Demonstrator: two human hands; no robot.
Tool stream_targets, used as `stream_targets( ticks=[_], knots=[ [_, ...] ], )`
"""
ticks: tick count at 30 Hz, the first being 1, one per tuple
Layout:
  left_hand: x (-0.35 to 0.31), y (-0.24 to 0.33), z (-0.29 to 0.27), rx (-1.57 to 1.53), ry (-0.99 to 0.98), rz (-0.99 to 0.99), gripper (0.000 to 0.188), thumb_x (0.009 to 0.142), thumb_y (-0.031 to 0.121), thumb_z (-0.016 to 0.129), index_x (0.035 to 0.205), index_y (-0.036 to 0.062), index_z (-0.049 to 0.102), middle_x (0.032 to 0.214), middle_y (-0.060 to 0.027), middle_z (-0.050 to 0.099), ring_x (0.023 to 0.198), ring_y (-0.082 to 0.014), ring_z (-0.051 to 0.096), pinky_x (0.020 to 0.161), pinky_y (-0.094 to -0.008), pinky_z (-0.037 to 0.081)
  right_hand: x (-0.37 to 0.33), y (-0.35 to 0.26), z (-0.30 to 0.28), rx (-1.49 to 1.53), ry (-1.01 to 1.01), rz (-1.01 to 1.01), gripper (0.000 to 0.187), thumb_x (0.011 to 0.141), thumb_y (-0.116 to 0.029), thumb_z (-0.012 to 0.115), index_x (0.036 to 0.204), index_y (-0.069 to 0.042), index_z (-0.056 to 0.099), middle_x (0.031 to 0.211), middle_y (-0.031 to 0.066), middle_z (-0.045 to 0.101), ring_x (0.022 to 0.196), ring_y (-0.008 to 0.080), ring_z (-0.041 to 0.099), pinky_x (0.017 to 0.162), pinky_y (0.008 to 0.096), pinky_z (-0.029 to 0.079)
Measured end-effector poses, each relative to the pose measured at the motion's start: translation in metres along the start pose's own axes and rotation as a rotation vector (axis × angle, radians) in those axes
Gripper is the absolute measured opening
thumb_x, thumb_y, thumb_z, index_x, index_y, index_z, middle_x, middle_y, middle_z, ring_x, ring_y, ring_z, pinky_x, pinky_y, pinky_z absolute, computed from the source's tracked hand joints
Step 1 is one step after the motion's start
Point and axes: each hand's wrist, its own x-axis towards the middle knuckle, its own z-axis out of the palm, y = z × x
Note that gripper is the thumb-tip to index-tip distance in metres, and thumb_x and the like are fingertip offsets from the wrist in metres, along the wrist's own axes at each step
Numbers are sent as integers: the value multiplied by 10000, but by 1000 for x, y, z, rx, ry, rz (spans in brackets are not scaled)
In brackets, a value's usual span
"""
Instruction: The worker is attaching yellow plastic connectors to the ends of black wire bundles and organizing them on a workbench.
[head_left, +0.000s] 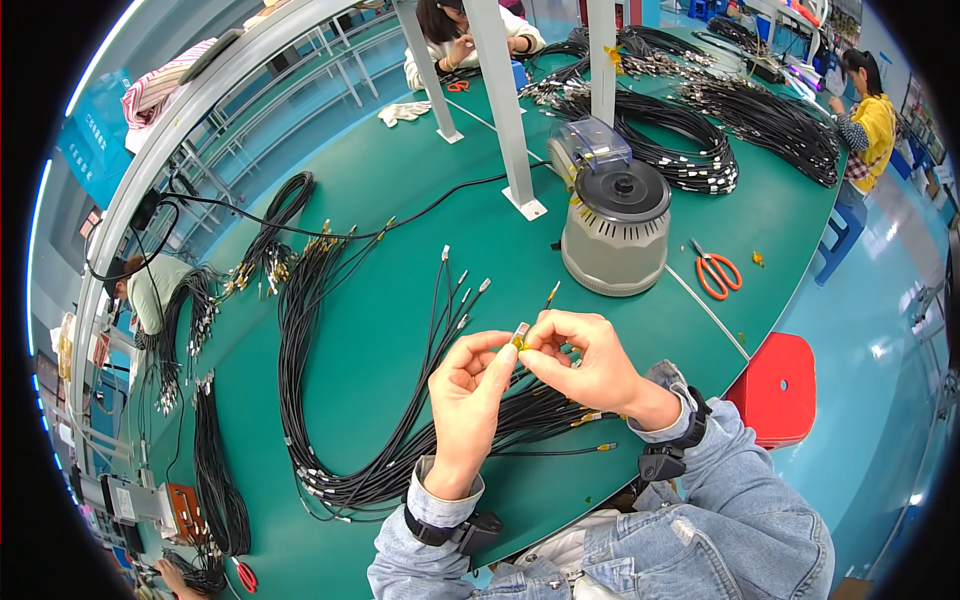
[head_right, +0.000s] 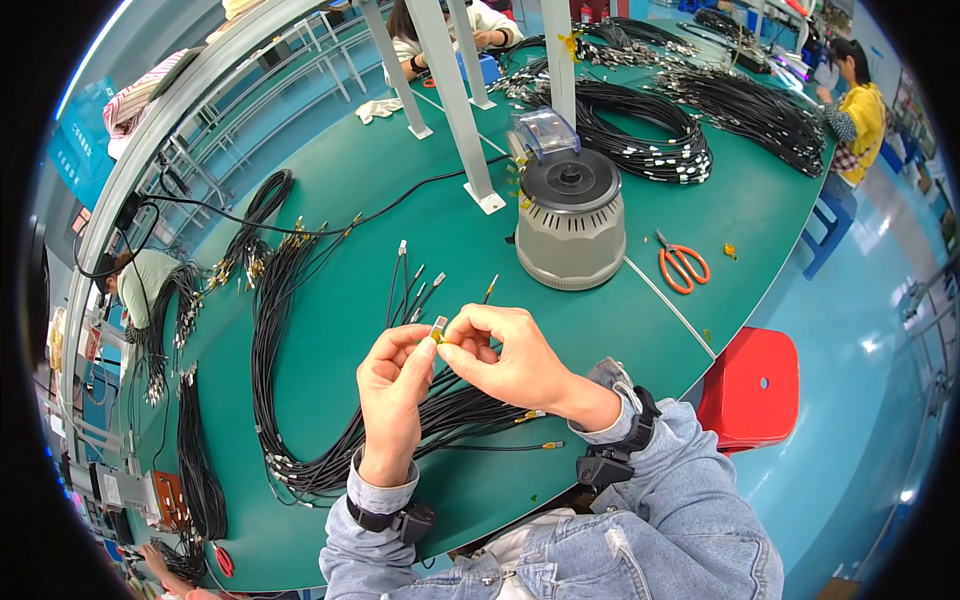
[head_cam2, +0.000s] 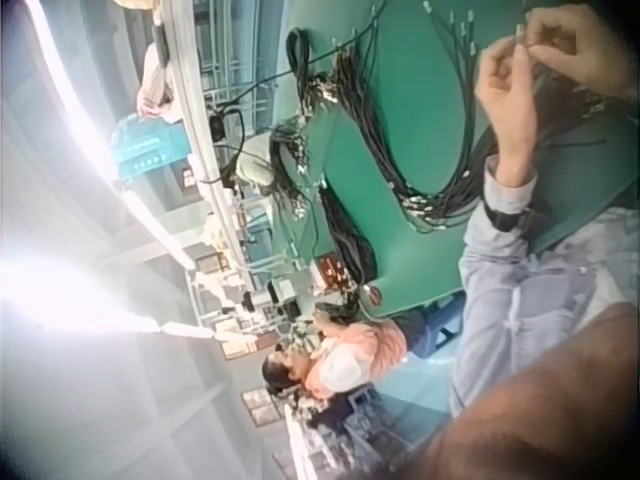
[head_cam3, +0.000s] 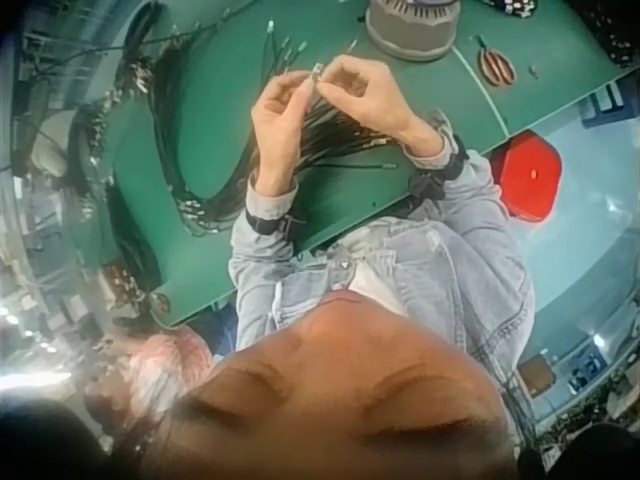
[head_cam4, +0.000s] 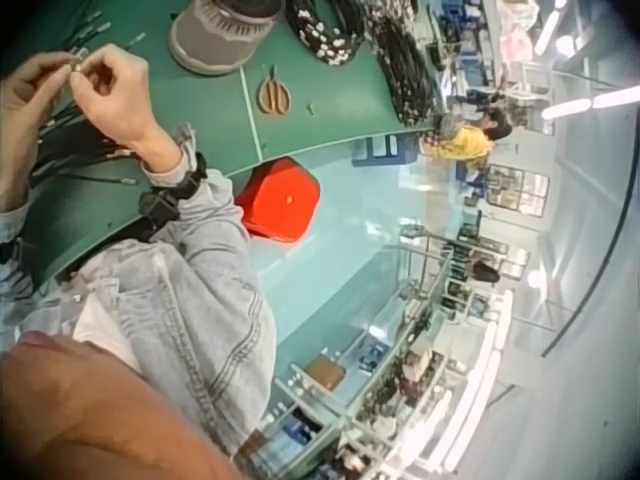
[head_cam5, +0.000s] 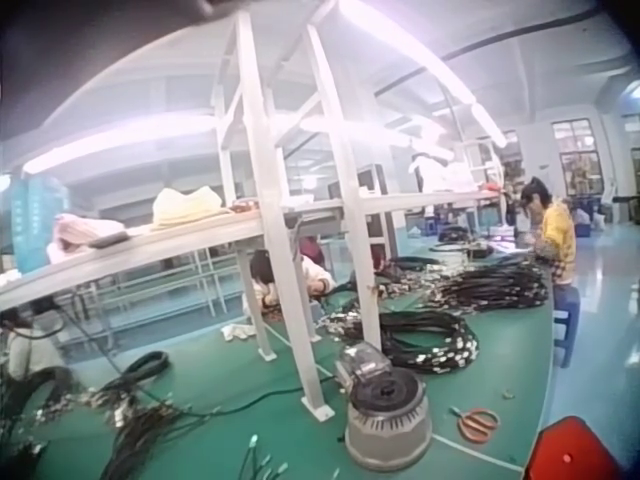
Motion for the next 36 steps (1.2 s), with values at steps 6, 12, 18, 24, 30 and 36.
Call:
stream_targets(
  ticks=[6, 12, 18, 24, 30, 36],
  knots=[
    [-2, -3, -3, 21, -29, -2, 154, 868, 89, 594, 992, -3, 606, 729, 30, 550, 586, -11, 414, 494, -166, 290, 0, -1, 2, -23, 34, -30, 103, 781, -58, 623, 725, -7, 553, 604, -18, 497, 516, 34, 404, 445, 206, 306],
    [0, -5, -9, 6, -3, -20, 161, 877, 90, 591, 988, -23, 616, 839, -9, 607, 676, -34, 468, 596, -182, 385, -2, -4, -2, 0, -2, -76, 87, 785, -33, 608, 733, -4, 545, 682, 6, 526, 565, 49, 419, 498, 209, 328],
    [-2, -5, -6, -3, -60, -23, 164, 883, 92, 583, 996, -22, 616, 840, -5, 604, 674, -34, 462, 589, -183, 376, -1, -1, 0, 0, 14, -74, 100, 790, -35, 584, 712, -3, 530, 664, 9, 509, 572, 64, 421, 516, 235, 339],
    [-2, -4, -5, -22, -69, -39, 159, 881, 83, 582, 997, -19, 621, 830, 5, 595, 676, -29, 457, 583, -178, 368, -1, -1, 0, -12, 28, -30, 104, 788, -26, 583, 705, -3, 525, 647, 3, 499, 566, 63, 408, 508, 230, 329],
    [-3, -4, -5, 0, -79, -41, 156, 878, 78, 585, 995, -18, 625, 816, 12, 589, 666, -23, 447, 577, -171, 359, 0, -2, 1, -8, 55, -11, 113, 786, -22, 585, 695, -3, 520, 635, -6, 492, 546, 49, 389, 492, 221, 313],
    [-3, -3, -5, -1, -80, -43, 153, 876, 74, 587, 991, -17, 631, 802, 17, 583, 652, -21, 439, 567, -166, 350, 0, -3, 2, -9, 61, -9, 114, 787, -21, 583, 692, -5, 522, 629, -13, 493, 528, 39, 381, 472, 214, 302]
  ],
)
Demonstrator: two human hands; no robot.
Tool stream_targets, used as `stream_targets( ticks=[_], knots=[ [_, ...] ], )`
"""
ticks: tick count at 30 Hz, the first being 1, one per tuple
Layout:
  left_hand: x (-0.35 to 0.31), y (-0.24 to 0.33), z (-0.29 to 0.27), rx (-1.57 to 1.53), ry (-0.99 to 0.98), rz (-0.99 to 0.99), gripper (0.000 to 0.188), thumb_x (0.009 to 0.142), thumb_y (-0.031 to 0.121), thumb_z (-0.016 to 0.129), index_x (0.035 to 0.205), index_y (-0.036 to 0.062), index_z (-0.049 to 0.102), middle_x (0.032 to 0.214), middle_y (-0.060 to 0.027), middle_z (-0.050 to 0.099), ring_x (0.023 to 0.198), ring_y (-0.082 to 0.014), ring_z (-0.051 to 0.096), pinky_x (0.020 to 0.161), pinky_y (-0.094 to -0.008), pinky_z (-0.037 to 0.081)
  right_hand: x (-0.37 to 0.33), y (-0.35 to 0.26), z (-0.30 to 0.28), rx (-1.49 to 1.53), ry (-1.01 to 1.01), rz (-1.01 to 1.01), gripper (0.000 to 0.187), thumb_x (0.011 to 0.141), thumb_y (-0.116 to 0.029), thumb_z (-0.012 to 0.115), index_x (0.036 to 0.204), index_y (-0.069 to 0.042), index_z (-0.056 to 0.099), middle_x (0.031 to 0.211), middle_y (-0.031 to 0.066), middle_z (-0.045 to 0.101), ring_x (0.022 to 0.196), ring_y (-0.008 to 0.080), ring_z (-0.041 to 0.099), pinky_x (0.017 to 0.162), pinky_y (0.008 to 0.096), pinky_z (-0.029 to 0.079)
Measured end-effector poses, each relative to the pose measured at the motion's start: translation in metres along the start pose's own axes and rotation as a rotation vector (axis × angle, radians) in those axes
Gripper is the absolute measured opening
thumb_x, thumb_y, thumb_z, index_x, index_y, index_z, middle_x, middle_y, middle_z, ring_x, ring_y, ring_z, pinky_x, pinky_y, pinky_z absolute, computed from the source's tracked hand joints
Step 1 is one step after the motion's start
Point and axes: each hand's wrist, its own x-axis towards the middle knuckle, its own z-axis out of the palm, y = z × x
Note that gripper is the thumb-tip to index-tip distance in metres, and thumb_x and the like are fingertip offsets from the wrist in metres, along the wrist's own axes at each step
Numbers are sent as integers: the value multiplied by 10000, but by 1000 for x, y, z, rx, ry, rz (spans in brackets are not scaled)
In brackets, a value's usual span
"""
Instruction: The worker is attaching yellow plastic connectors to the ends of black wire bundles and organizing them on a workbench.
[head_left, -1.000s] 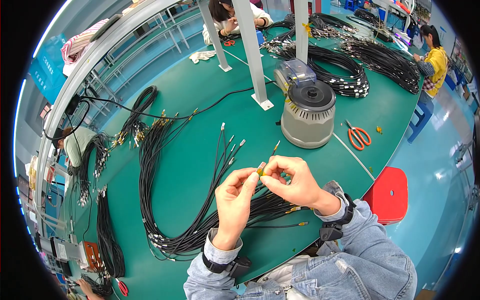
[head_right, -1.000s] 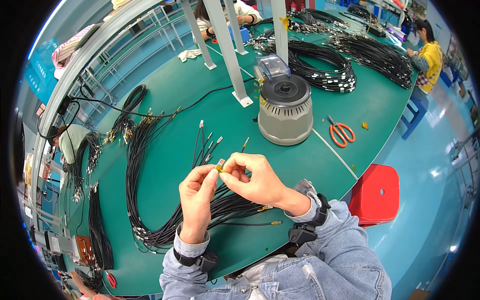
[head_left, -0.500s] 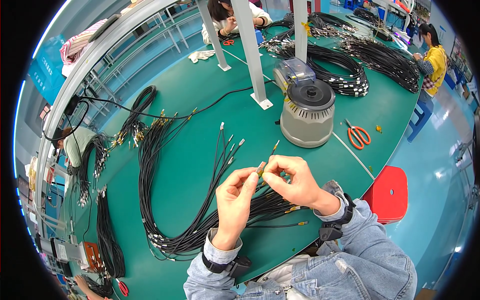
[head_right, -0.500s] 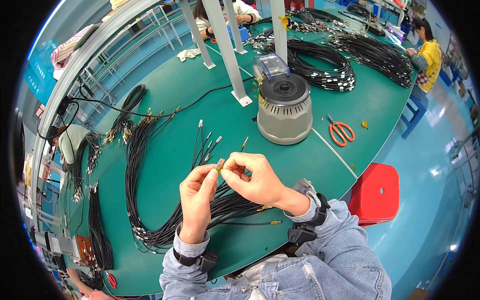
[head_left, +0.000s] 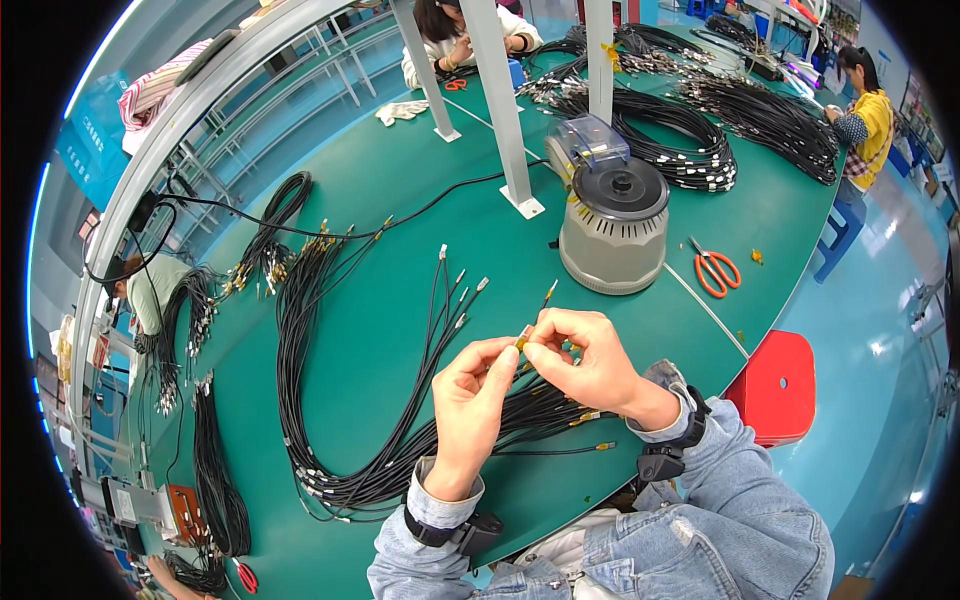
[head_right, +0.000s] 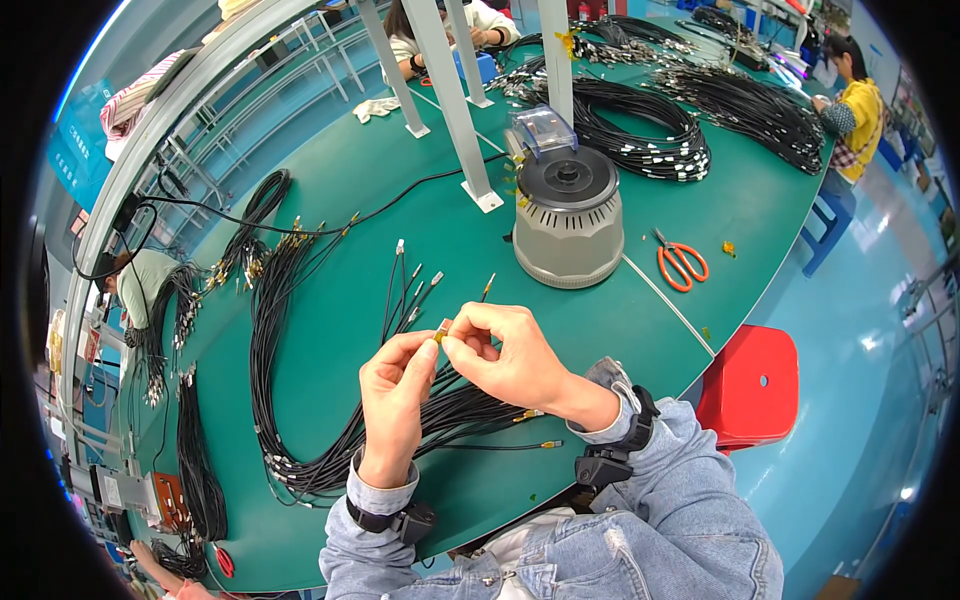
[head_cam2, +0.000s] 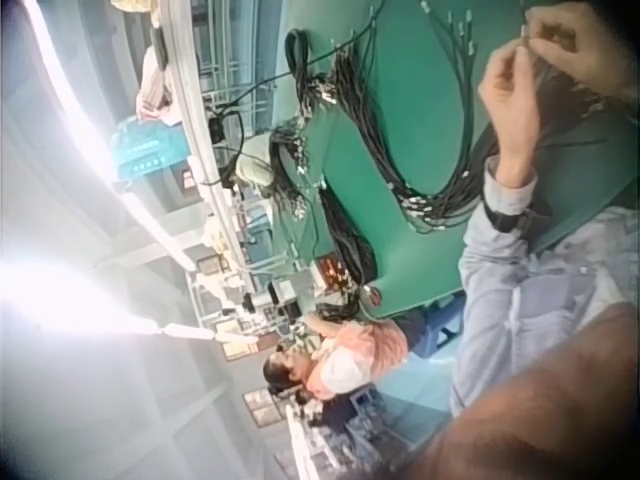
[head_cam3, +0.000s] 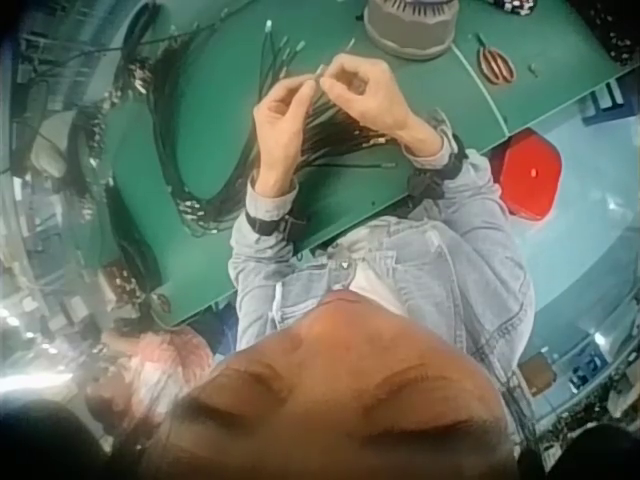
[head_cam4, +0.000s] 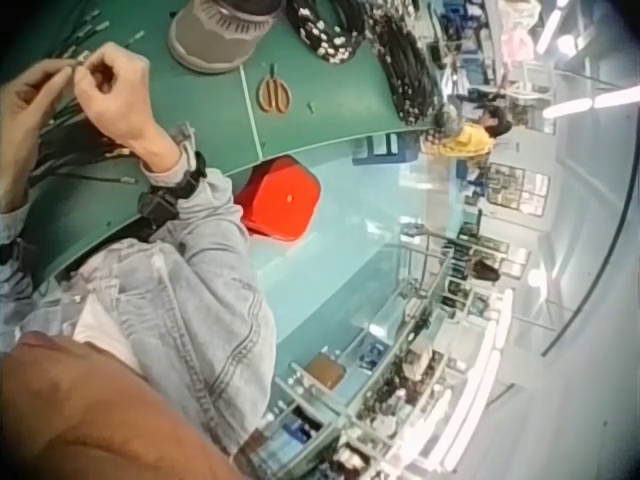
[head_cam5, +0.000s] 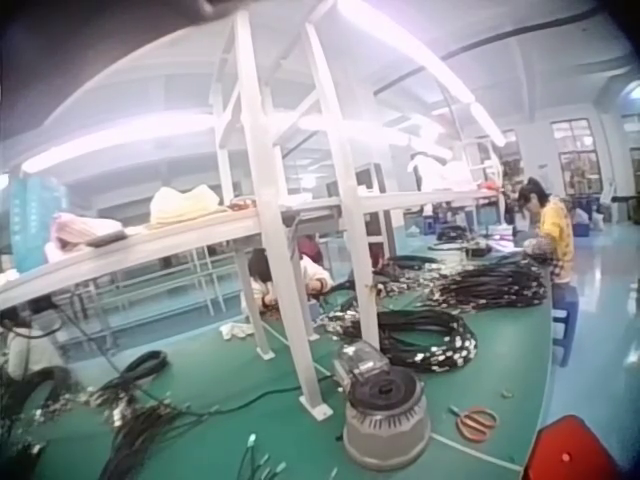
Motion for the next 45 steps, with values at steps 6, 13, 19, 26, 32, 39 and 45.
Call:
stream_targets(
  ticks=[6, 13, 19, 26, 32, 39, 45],
  knots=[
    [0, 0, 1, 14, -5, -1, 152, 875, 67, 587, 992, -19, 631, 833, 3, 602, 687, -14, 462, 585, -166, 369, 0, 0, -1, -12, 11, -3, 110, 784, -25, 583, 692, -6, 527, 620, -18, 496, 516, 28, 382, 451, 202, 294],
    [-1, -3, 2, 44, -4, 55, 150, 868, 49, 593, 994, -24, 629, 869, -16, 622, 742, -11, 508, 609, -163, 392, -1, 0, -1, -9, 12, 30, 108, 781, -30, 586, 693, -6, 528, 635, -20, 514, 520, 19, 388, 441, 189, 292],
    [0, -4, 4, 138, 21, 104, 114, 863, 45, 596, 947, -28, 624, 811, -4, 614, 682, -7, 494, 582, -160, 381, -1, 1, -3, -14, 7, 18, 105, 775, -30, 590, 693, -6, 529, 644, -20, 518, 519, 18, 389, 434, 185, 287],
    [2, -1, 0, 29, 67, 42, 99, 867, 90, 602, 843, -6, 606, 681, 36, 540, 580, 0, 428, 505, -162, 319, 0, -3, -2, -61, -40, -12, 73, 773, -30, 599, 723, -3, 553, 656, -8, 534, 552, 24, 407, 485, 203, 327],
    [4, 3, -2, -86, 62, -122, 156, 887, 161, 572, 783, 43, 574, 567, 55, 445, 442, 0, 291, 403, -178, 191, -1, -1, -2, -12, -65, 63, 56, 803, -38, 593, 772, 7, 578, 695, -3, 563, 609, 36, 461, 556, 210, 384],
    [5, 7, -9, -190, -33, -259, 140, 880, 159, 594, 811, 37, 599, 575, 70, 457, 471, 7, 322, 412, -174, 194, 1, 5, -4, 37, -121, 98, 72, 835, -48, 580, 850, 22, 583, 754, 3, 597, 670, 59, 525, 639, 214, 439],
    [3, 6, 3, -36, 39, -54, 107, 862, 104, 607, 794, 22, 593, 585, 63, 480, 476, -12, 371, 414, -181, 256, 5, 10, -4, 110, -73, 48, 126, 823, -72, 581, 913, 16, 592, 698, -1, 543, 647, 58, 470, 596, 227, 403]
  ],
)
